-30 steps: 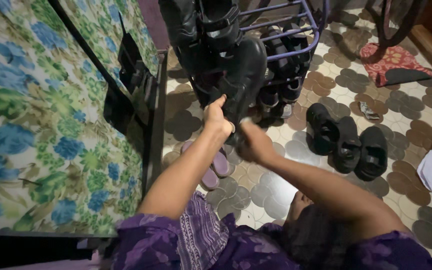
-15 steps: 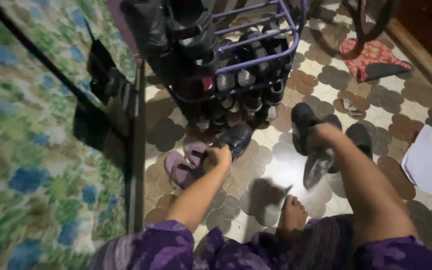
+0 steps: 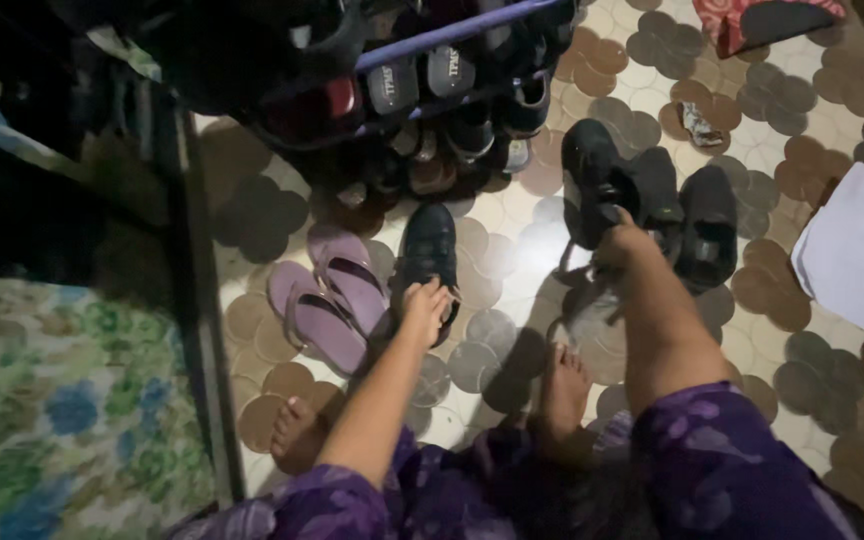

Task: The person sits on the floor and wipes various shoes and sandals with a cloth. They handle multiple pairs, including high heels, sandals, and slip-ons, cleaning them one at a time and placing them back on the floor or a nearby rack.

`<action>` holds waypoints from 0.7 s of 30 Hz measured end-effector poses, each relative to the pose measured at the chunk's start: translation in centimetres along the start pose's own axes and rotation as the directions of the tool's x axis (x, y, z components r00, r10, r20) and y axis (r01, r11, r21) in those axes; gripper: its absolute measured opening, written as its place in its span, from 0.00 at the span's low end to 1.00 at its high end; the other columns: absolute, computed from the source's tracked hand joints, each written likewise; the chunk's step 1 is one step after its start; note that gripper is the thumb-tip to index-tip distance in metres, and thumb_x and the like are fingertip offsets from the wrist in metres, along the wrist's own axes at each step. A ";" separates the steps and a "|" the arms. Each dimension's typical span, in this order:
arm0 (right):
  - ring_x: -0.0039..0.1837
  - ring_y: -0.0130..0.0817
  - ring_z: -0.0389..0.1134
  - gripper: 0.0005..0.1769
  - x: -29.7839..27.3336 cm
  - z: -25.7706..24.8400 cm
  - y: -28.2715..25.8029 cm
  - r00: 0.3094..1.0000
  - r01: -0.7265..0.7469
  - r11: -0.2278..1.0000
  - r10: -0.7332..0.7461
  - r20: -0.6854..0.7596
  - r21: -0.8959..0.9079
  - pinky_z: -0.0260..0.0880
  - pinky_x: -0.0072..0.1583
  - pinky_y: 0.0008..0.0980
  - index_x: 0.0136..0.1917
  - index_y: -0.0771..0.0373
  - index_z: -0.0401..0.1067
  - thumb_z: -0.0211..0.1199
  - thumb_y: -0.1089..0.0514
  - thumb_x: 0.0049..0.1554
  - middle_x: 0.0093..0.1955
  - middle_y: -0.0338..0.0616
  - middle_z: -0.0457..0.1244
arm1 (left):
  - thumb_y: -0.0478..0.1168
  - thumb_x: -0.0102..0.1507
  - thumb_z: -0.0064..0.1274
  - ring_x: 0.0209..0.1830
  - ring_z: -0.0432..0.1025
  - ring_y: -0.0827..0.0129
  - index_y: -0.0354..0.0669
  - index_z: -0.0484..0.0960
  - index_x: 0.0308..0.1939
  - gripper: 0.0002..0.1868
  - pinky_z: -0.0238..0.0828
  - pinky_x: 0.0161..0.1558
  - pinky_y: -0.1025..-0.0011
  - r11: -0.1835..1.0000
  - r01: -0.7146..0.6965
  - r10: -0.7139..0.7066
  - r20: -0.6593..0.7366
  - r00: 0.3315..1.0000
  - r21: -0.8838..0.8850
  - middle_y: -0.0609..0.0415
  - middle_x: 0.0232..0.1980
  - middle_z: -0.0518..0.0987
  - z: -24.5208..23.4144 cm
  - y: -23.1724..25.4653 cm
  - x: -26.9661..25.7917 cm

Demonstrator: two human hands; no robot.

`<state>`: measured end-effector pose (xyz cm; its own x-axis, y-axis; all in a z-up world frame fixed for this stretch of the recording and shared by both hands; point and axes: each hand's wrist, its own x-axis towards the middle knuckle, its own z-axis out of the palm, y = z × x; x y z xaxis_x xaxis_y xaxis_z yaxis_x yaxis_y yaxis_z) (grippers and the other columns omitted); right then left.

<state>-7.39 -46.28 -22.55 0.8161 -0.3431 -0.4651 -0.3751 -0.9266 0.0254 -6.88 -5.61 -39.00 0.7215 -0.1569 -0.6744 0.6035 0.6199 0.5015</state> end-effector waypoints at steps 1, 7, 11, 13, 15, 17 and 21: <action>0.52 0.45 0.74 0.22 0.9 0.7 0.1 1.000 -0.001 1.000 0.001 0.013 0.000 0.76 0.55 0.42 0.52 0.58 0.77 0.72 0.53 0.43 0.51 0.51 0.71 | 0.34 0.66 0.53 0.25 0.71 0.69 0.46 0.70 0.41 0.07 0.64 0.25 0.72 0.998 -0.032 0.031 0.016 0.999 0.061 0.54 0.33 0.77 -0.4 -0.4 -0.1; 0.53 0.44 0.74 0.24 4.0 5.7 -1.4 0.996 0.036 0.999 -0.038 0.080 0.028 0.77 0.55 0.41 0.53 0.57 0.76 0.72 0.54 0.42 0.52 0.50 0.70 | 0.29 0.63 0.52 0.21 0.69 0.74 0.36 0.75 0.53 0.13 0.63 0.22 0.75 0.936 -0.287 0.298 -0.028 0.954 0.203 0.57 0.29 0.76 -0.3 -1.8 -0.9; 0.54 0.44 0.74 0.26 3.0 8.4 -3.7 0.984 0.106 0.994 -0.110 0.137 0.037 0.77 0.56 0.41 0.54 0.57 0.75 0.73 0.55 0.41 0.52 0.50 0.70 | 0.33 0.64 0.54 0.30 0.73 0.75 0.45 0.74 0.57 0.17 0.70 0.32 0.76 0.965 -0.200 0.214 -0.071 0.974 0.168 0.59 0.38 0.79 0.9 -3.0 -1.6; 0.54 0.43 0.74 0.27 1.3 10.0 -5.2 0.963 0.169 0.985 -0.174 0.206 0.041 0.77 0.56 0.41 0.55 0.57 0.75 0.73 0.56 0.40 0.53 0.49 0.70 | 0.34 0.64 0.53 0.33 0.74 0.73 0.45 0.75 0.58 0.17 0.72 0.36 0.74 0.965 -0.162 0.168 -0.008 0.986 0.204 0.56 0.40 0.79 1.5 -4.0 -2.1; 0.55 0.43 0.74 0.28 -0.5 10.3 -6.6 0.912 0.273 0.962 -0.267 0.311 0.024 0.78 0.56 0.40 0.55 0.56 0.75 0.73 0.56 0.39 0.53 0.49 0.70 | 0.35 0.65 0.51 0.35 0.74 0.70 0.45 0.75 0.58 0.17 0.73 0.38 0.72 0.971 -0.115 0.108 0.046 0.993 0.208 0.55 0.42 0.79 2.7 -4.6 -2.0; 0.55 0.43 0.74 0.29 -3.8 10.8 -7.5 0.816 0.413 0.910 -0.386 0.429 0.033 0.78 0.56 0.40 0.55 0.56 0.74 0.74 0.57 0.39 0.53 0.49 0.70 | 0.35 0.66 0.50 0.36 0.75 0.69 0.45 0.74 0.58 0.16 0.73 0.39 0.70 0.982 -0.042 0.027 0.086 0.996 0.182 0.55 0.42 0.78 3.5 -5.8 -2.1; 0.54 0.47 0.73 0.23 -12.8 8.1 -8.5 0.607 0.629 0.763 -0.602 0.518 0.150 0.74 0.55 0.42 0.52 0.57 0.76 0.71 0.57 0.40 0.51 0.49 0.71 | 0.38 0.65 0.49 0.41 0.77 0.70 0.42 0.77 0.57 0.16 0.75 0.44 0.72 0.967 -0.004 -0.034 0.143 0.989 0.255 0.54 0.47 0.82 4.5 -8.7 -1.9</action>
<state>-18.25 -32.73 -24.00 0.4934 0.4296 -0.7563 0.1610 -0.8996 -0.4059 -11.95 -14.15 -39.67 0.7420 -0.2860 -0.6063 0.6672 0.4038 0.6260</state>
